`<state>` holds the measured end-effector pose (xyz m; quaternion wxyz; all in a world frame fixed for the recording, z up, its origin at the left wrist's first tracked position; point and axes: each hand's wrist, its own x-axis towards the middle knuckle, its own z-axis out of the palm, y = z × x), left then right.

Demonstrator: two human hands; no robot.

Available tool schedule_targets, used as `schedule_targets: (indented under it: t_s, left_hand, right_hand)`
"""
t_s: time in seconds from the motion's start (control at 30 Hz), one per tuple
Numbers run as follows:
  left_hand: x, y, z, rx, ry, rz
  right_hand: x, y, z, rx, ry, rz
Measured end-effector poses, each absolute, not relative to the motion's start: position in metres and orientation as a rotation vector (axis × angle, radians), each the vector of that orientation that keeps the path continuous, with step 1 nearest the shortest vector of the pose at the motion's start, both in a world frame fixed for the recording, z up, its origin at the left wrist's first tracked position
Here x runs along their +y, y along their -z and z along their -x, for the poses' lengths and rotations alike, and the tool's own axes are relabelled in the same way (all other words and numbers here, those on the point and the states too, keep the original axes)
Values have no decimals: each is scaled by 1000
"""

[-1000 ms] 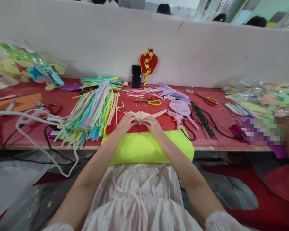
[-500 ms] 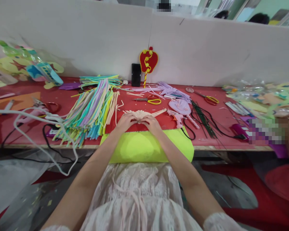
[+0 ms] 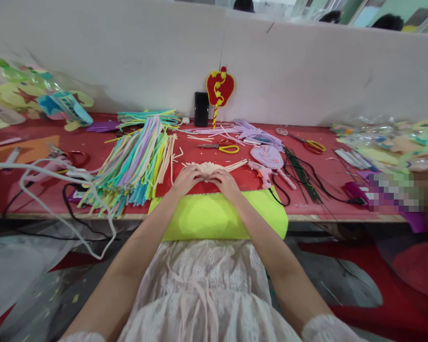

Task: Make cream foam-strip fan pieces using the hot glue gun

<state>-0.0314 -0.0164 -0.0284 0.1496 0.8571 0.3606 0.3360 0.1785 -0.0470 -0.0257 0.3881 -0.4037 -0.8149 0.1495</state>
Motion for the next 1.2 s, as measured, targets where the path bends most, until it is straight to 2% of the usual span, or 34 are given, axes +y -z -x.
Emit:
schedule_targets:
  t_s: [0.37,1.2]
  left_hand:
    - [-14,30,31,1050,-955,-2622]
    - [-14,31,33,1047,-973,-2546]
  right_hand:
    - [-47,27,-179,-2069,-377,980]
    - [-46,28,-179,-2064,-401,998]
